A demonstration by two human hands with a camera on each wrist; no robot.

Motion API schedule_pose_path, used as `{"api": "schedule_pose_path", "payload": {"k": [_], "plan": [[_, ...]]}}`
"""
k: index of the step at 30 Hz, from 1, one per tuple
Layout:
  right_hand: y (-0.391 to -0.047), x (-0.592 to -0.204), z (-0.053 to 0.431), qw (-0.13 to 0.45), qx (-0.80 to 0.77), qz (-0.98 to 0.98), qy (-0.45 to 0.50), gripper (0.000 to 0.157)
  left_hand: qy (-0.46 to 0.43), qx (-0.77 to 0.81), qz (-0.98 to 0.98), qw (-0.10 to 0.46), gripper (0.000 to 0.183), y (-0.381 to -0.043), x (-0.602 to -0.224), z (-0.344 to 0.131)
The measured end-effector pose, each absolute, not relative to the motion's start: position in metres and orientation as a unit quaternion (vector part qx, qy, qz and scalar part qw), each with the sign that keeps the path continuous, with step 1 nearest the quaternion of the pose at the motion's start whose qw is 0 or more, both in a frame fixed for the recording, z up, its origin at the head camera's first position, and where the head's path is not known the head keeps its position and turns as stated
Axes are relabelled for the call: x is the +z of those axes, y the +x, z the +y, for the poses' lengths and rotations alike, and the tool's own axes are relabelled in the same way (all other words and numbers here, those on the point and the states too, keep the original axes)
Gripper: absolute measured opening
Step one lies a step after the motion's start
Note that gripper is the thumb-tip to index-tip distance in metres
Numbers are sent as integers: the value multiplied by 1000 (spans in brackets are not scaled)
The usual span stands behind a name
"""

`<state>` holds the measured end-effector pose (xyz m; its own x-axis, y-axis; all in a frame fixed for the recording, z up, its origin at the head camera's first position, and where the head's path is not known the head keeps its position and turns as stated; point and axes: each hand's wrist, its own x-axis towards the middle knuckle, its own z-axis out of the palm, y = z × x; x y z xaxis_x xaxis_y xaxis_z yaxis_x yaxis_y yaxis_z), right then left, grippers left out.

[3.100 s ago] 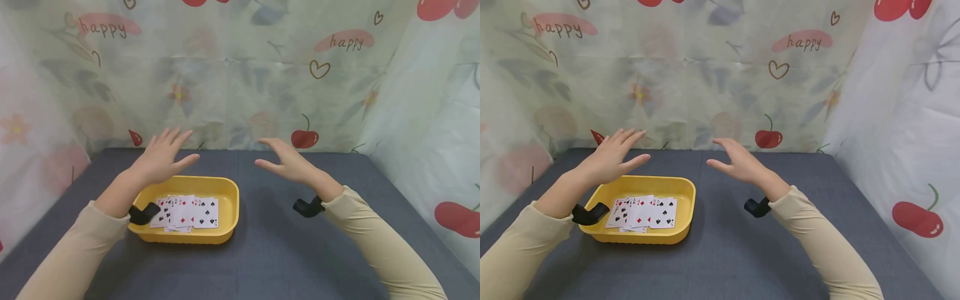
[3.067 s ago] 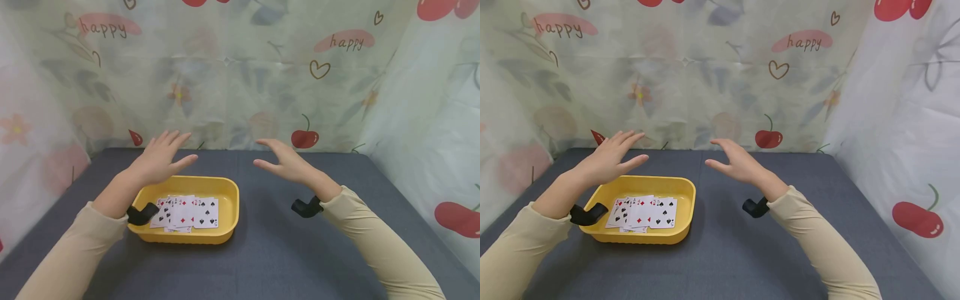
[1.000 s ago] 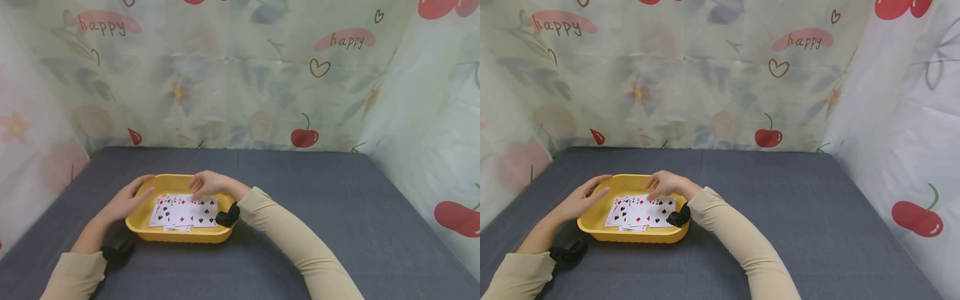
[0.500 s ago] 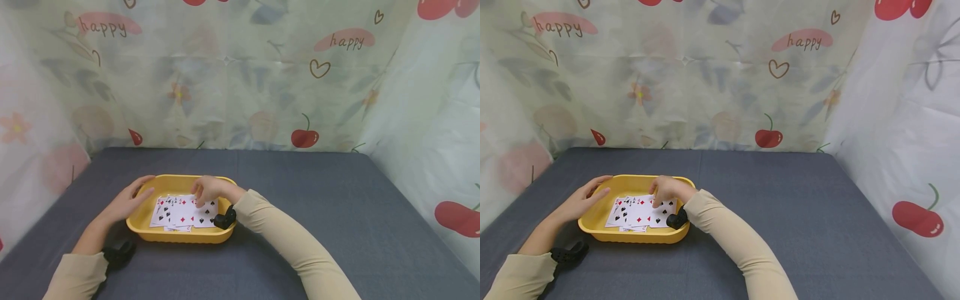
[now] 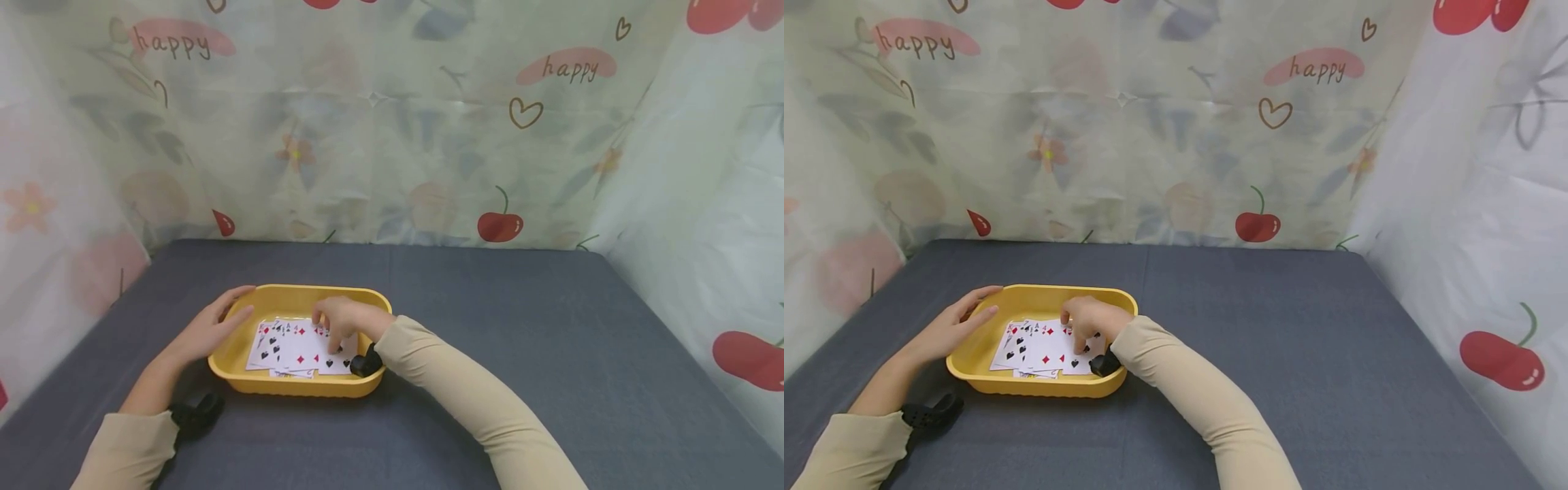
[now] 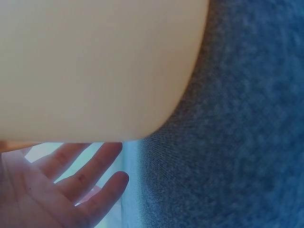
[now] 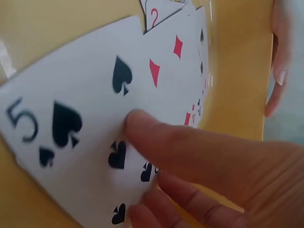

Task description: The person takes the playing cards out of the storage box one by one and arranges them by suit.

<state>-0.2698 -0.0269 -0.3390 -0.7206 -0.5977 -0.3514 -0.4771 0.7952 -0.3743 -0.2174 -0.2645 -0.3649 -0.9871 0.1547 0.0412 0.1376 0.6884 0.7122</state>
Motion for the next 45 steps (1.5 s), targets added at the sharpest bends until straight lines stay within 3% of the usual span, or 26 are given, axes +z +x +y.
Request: {"api": "schedule_pose_path", "payload": {"k": [9, 25, 35, 45], "plan": [[-270, -343, -29, 223, -127, 917, -307, 48, 81, 383, 920, 8, 57, -218, -367, -265], [-276, -341, -25, 259, -203, 888, -320, 46, 82, 382, 921, 5, 59, -218, -367, -264], [-281, -313, -12, 273, -300, 842, -355, 25, 87, 382, 920, 5, 56, -218, -367, -266], [-283, -297, 9, 243, -350, 836, -345, 34, 78, 380, 922, 11, 58, -219, -367, -266]]}}
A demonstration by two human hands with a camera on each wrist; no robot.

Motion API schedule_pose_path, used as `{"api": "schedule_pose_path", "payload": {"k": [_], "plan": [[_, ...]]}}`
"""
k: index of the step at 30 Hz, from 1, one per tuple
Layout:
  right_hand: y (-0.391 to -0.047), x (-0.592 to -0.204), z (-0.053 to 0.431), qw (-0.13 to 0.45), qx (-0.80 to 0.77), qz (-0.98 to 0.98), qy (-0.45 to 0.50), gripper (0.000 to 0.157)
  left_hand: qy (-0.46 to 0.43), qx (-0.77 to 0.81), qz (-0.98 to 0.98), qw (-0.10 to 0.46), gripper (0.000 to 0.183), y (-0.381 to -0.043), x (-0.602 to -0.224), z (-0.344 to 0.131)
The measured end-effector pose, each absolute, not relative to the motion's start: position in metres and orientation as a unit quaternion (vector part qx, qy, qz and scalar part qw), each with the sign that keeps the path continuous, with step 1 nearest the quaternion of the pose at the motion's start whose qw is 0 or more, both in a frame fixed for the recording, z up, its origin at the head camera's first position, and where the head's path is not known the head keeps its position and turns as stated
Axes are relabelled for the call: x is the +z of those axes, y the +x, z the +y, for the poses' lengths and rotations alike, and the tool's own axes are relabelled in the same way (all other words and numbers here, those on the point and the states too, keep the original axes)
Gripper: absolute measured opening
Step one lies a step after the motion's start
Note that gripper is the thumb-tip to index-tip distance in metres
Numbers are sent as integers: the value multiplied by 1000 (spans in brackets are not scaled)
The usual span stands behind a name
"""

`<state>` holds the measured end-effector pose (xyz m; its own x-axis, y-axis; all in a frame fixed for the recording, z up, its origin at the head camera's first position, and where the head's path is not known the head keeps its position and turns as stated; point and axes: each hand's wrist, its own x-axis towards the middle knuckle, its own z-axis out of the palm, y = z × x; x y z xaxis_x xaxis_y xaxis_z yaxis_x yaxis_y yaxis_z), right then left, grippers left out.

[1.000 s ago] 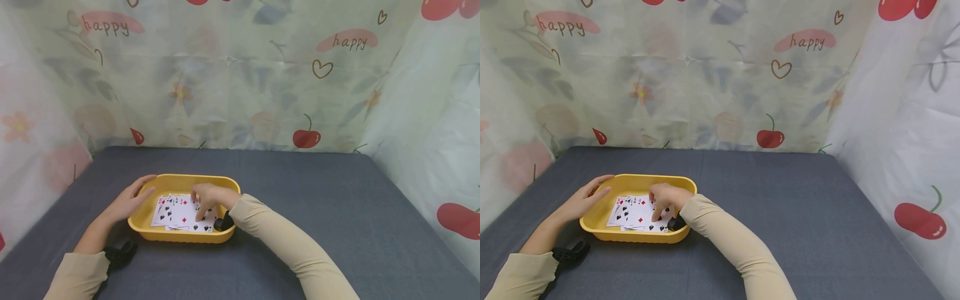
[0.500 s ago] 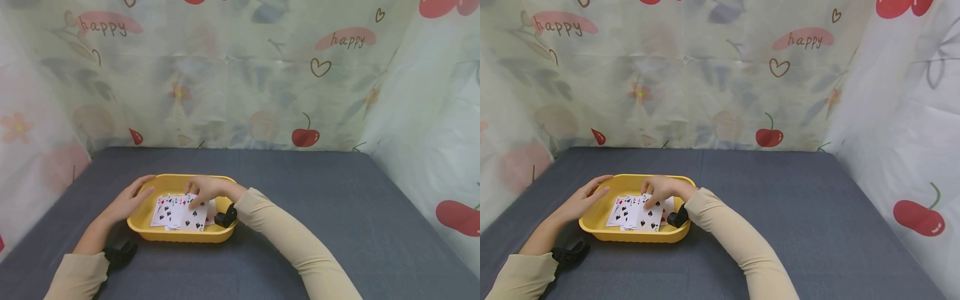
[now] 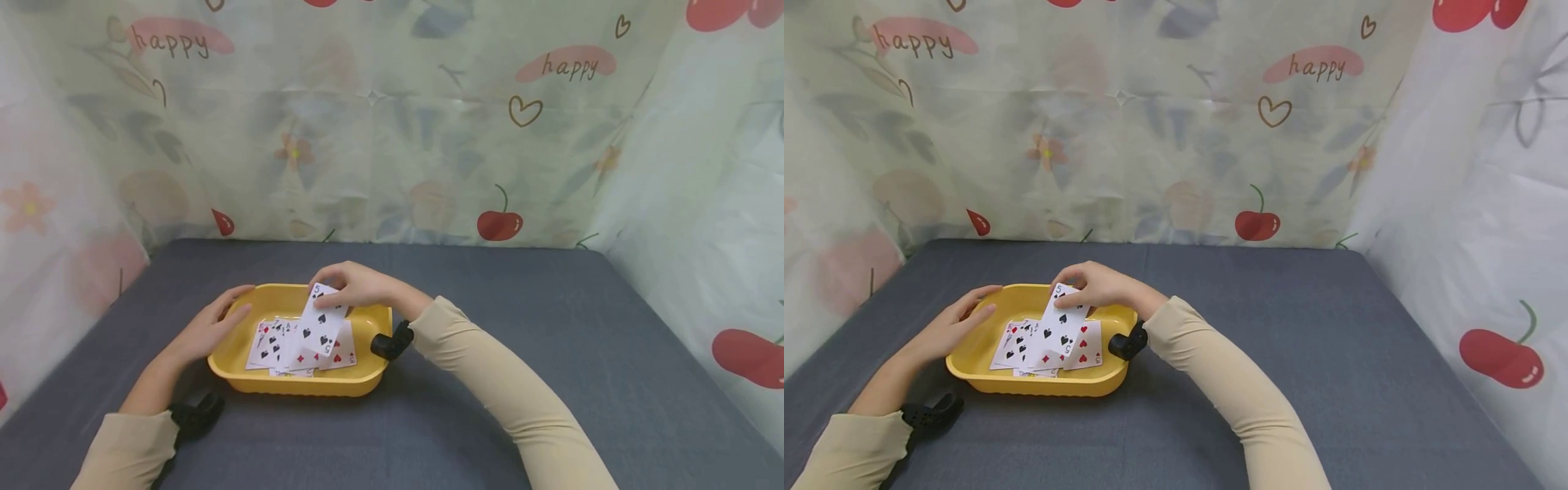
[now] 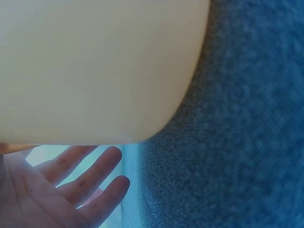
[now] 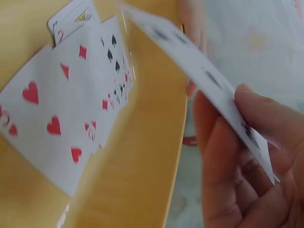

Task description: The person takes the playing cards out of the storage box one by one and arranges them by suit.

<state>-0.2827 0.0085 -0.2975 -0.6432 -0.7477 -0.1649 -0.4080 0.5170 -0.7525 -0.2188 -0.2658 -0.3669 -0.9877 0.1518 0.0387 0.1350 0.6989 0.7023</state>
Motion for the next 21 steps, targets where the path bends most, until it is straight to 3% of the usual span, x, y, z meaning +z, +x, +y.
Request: {"api": "schedule_pose_path", "payload": {"k": [7, 21], "plan": [[-290, -293, 27, 207, -407, 841, -290, 38, 76, 379, 922, 10, 58, -219, -367, -265], [-315, -299, 79, 104, -480, 839, -233, 24, 79, 380, 922, 10, 57, -218, -367, -265]]}}
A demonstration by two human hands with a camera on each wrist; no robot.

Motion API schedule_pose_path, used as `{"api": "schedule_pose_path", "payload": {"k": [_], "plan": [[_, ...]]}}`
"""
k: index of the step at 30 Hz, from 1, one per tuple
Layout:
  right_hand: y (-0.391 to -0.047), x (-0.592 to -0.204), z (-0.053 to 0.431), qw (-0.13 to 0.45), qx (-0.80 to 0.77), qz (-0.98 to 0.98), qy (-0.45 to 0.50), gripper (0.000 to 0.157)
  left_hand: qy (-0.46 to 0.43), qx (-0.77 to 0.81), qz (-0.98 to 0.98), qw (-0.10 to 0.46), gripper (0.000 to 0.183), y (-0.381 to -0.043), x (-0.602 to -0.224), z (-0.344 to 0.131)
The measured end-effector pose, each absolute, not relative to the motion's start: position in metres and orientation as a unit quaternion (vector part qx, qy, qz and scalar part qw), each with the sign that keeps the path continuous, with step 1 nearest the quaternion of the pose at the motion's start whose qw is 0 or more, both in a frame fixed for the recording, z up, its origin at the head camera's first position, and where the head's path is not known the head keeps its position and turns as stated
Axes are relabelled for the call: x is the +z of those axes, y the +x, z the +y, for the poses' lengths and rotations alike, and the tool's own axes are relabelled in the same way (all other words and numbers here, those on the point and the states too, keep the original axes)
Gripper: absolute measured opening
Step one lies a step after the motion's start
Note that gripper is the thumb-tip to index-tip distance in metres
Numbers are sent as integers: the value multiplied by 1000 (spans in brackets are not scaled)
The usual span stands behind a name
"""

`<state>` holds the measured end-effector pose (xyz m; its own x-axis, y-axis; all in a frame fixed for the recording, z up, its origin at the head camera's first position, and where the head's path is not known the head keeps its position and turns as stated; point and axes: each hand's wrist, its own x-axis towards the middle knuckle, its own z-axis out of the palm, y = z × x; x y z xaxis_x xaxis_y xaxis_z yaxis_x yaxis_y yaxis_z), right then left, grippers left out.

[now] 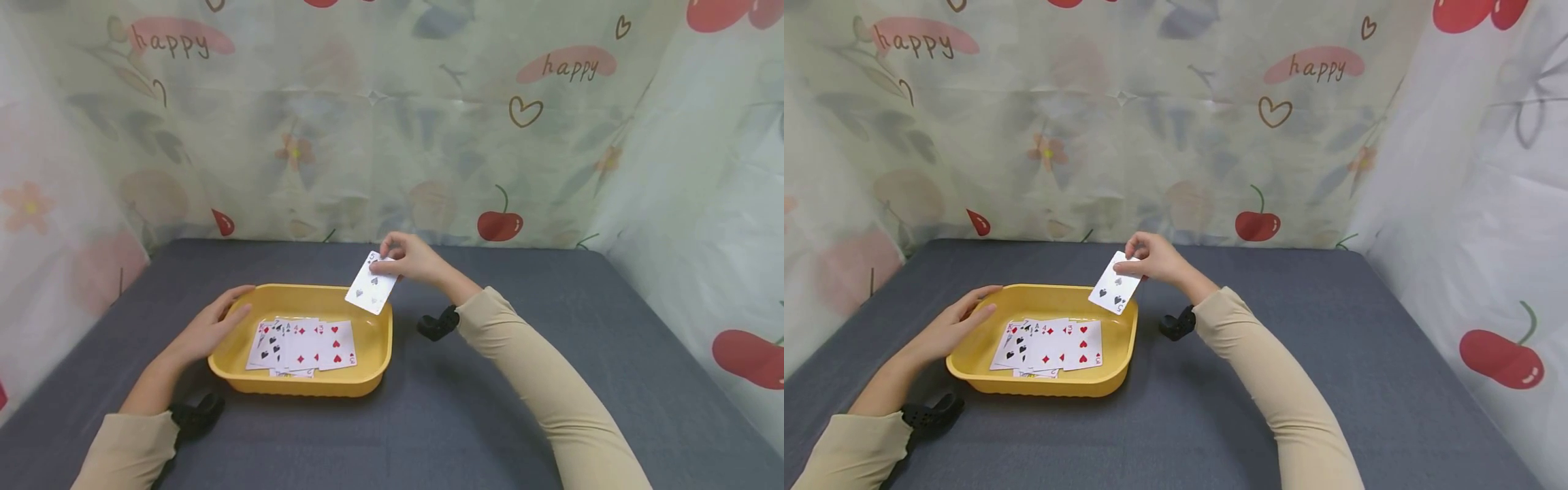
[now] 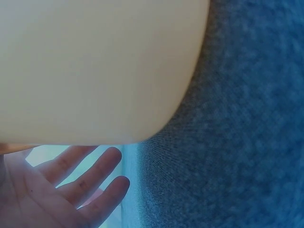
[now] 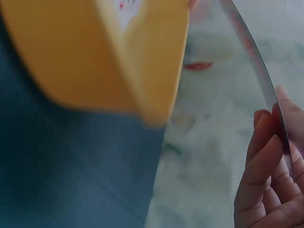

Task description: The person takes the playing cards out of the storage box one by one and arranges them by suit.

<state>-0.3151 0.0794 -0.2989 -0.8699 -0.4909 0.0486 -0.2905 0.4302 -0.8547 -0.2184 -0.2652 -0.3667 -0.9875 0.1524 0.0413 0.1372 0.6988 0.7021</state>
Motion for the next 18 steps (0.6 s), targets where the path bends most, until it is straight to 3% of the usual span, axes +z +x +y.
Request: {"api": "schedule_pose_path", "payload": {"k": [8, 18], "plan": [[-332, -312, 109, 73, -437, 878, -183, 23, 70, 380, 922, 14, 60, -218, -367, -265], [-346, -330, 126, 84, -441, 885, -125, 40, 80, 386, 919, 9, 58, -218, -366, -264]]}}
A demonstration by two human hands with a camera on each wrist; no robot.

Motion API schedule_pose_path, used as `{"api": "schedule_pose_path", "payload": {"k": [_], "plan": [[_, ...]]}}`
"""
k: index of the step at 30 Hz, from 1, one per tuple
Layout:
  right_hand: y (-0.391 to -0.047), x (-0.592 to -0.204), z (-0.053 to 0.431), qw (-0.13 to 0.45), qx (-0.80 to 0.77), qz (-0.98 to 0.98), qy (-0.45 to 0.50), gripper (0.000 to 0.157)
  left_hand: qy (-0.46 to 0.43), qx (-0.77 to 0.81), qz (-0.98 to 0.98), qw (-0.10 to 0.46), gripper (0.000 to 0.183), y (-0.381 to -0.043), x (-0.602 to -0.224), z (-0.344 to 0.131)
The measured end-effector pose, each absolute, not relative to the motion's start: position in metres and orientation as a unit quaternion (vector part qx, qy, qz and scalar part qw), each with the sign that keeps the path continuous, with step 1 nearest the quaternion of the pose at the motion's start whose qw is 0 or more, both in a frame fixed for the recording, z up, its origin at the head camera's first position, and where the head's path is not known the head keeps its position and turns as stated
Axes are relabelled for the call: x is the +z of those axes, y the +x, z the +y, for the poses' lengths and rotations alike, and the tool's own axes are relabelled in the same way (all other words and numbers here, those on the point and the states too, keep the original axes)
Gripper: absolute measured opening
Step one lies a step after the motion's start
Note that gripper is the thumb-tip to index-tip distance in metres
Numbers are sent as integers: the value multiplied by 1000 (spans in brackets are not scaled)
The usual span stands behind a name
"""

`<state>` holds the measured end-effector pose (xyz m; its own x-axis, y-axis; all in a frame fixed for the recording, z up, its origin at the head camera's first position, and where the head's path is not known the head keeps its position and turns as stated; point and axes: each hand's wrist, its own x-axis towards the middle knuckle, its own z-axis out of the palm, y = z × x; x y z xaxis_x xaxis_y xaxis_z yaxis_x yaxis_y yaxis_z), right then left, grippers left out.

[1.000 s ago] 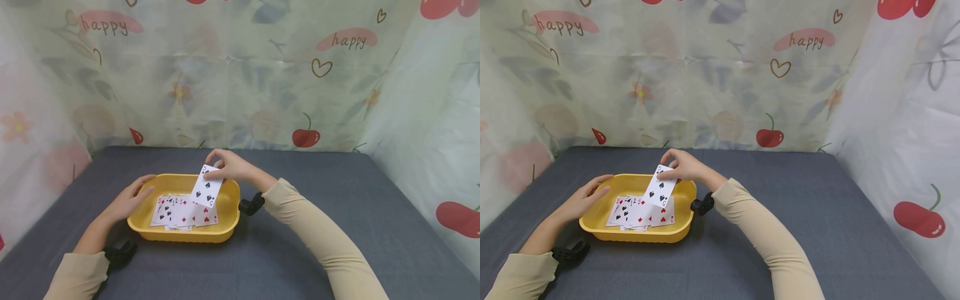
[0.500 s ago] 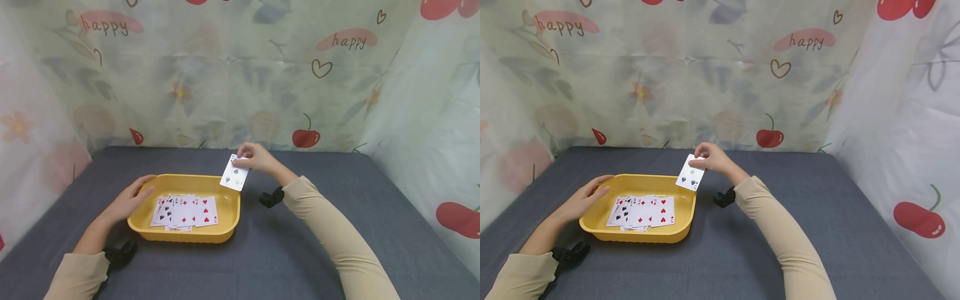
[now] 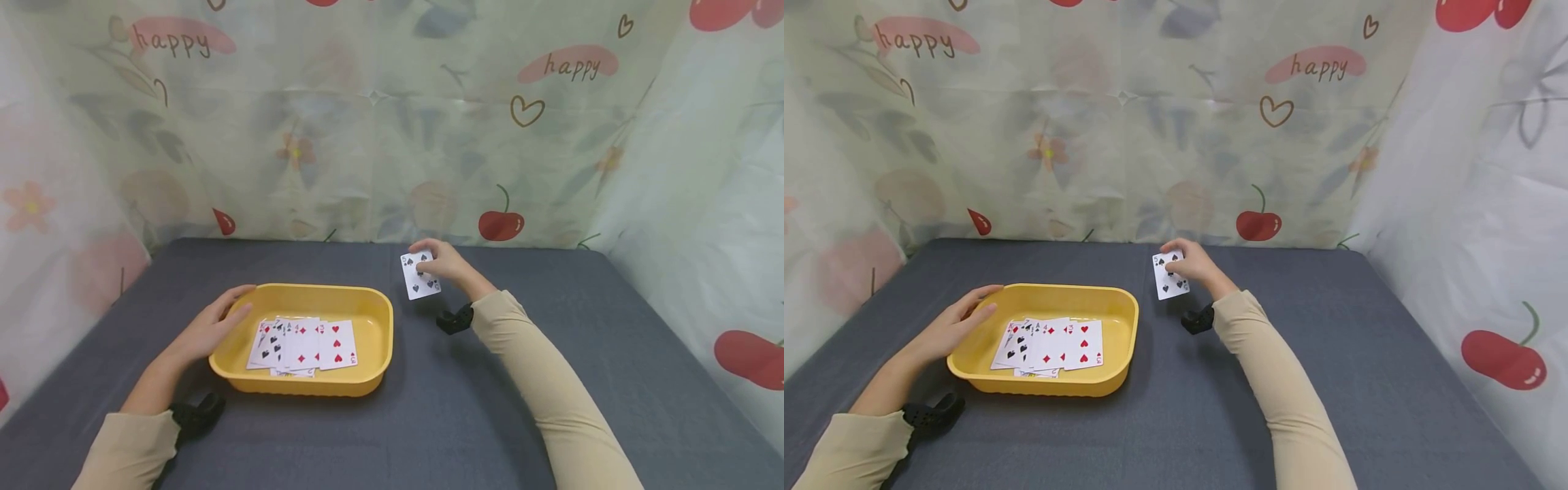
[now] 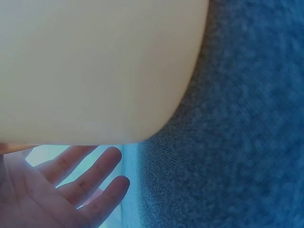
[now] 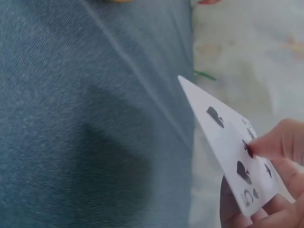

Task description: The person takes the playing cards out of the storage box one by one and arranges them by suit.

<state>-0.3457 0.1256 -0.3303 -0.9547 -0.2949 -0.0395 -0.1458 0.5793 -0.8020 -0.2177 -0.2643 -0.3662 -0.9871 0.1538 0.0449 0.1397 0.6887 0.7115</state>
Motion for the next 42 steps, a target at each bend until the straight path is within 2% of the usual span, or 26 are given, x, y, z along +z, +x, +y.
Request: {"api": "schedule_pose_path", "payload": {"k": [6, 14, 27, 30, 34, 37, 39, 42], "plan": [[-349, -348, 123, 65, -460, 880, -94, 42, 85, 386, 919, 5, 57, -217, -366, -265], [-350, -359, 112, 48, -448, 892, -42, 31, 80, 386, 919, 6, 57, -217, -366, -264], [-357, -372, 102, 39, -474, 880, -20, 34, 80, 387, 918, 8, 57, -217, -366, -264], [-392, -410, 109, 10, -486, 873, -33, 27, 80, 388, 918, 9, 57, -217, -365, -264], [-450, -468, 123, 0, -490, 870, -50, 27, 78, 387, 919, 9, 57, -217, -365, -264], [-451, -469, 124, 26, -475, 879, -46, 33, 79, 387, 919, 9, 56, -216, -365, -264], [-452, -470, 124, 21, -469, 881, -54, 33, 79, 385, 919, 8, 56, -216, -365, -264], [-434, -451, 121, 40, -459, 886, -49, 36, 75, 385, 920, 10, 57, -217, -365, -264]]}}
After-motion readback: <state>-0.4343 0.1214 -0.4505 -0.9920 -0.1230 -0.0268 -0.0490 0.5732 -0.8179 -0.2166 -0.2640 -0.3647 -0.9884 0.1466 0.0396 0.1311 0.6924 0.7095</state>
